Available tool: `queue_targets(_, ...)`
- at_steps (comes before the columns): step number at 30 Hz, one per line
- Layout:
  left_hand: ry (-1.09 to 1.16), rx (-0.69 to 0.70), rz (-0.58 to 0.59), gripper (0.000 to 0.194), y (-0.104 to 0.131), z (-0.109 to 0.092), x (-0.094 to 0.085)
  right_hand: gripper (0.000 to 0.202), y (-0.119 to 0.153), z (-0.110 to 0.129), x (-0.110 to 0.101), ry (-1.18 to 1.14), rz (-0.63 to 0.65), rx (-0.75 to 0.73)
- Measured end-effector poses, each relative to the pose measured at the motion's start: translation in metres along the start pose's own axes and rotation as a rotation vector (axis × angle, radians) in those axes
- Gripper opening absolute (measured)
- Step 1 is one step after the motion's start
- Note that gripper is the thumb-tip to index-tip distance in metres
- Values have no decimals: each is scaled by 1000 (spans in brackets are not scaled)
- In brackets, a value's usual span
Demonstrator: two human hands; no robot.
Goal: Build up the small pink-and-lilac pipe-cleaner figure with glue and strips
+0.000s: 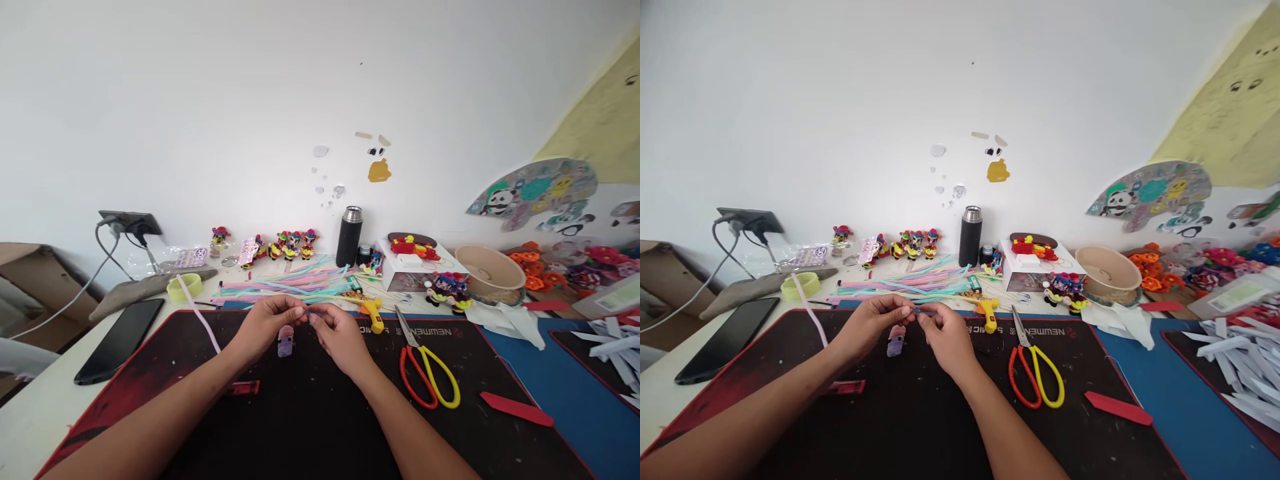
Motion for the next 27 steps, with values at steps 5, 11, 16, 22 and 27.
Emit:
queue_targets(5, 58, -49, -57, 45, -3, 18, 5, 40, -1, 2, -4, -67, -17, 19)
queue_targets(11, 113, 24, -79, 41, -4, 10, -1, 35, -1, 3, -1, -70, 2, 20)
queue_targets(16, 119, 47, -81, 39, -3, 6, -2, 35, -1, 2, 3, -87, 22, 22)
queue_targets(22, 73, 46, -69, 36, -4, 10, -4, 35, 0, 4, 7, -122, 42, 19)
queue_targets(27, -62, 85, -76, 34, -2, 4, -4, 37, 1, 9, 8, -143, 50, 24)
Point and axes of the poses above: each hand's wrist, its own y-axis away from the middle knuckle, its own x-axis out of the palm, z = x × y, the point moved 4 cm from there along -y, towards the middle knuckle, and after that the axes turned 1 degree about z, right-handed, at the moved point
